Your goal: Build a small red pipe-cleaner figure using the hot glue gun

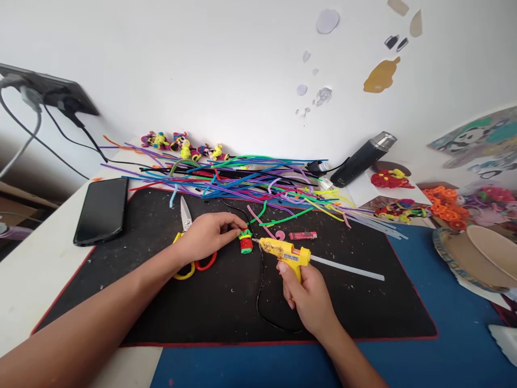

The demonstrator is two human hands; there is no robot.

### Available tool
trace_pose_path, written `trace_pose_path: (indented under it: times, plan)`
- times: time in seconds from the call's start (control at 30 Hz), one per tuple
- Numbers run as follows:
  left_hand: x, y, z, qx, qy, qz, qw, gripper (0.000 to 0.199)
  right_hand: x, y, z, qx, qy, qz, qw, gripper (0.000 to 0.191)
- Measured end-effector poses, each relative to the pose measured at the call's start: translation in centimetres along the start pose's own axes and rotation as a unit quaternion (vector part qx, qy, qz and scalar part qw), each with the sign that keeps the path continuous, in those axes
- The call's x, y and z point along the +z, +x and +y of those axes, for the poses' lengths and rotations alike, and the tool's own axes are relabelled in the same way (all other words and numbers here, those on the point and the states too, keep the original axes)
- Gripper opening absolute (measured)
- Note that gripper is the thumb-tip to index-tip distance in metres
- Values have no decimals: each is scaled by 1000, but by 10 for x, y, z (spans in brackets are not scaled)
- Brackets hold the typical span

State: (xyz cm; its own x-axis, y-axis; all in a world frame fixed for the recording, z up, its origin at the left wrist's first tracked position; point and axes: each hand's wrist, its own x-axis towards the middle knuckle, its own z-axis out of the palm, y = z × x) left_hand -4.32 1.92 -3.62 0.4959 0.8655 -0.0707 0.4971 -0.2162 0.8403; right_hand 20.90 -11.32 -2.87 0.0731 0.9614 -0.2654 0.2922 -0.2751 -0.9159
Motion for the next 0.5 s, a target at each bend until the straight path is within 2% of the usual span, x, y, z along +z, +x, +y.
trace_pose_path:
  times: [0.17,0.5]
  plan:
    - [-1,-1,4,-4,-9,10,1000,29,-1,-2,1,-38,-97,0,995,57]
    - [-1,-2,3,9,-8,6,1000,25,1,-4,1,-60,-168,5,984,52]
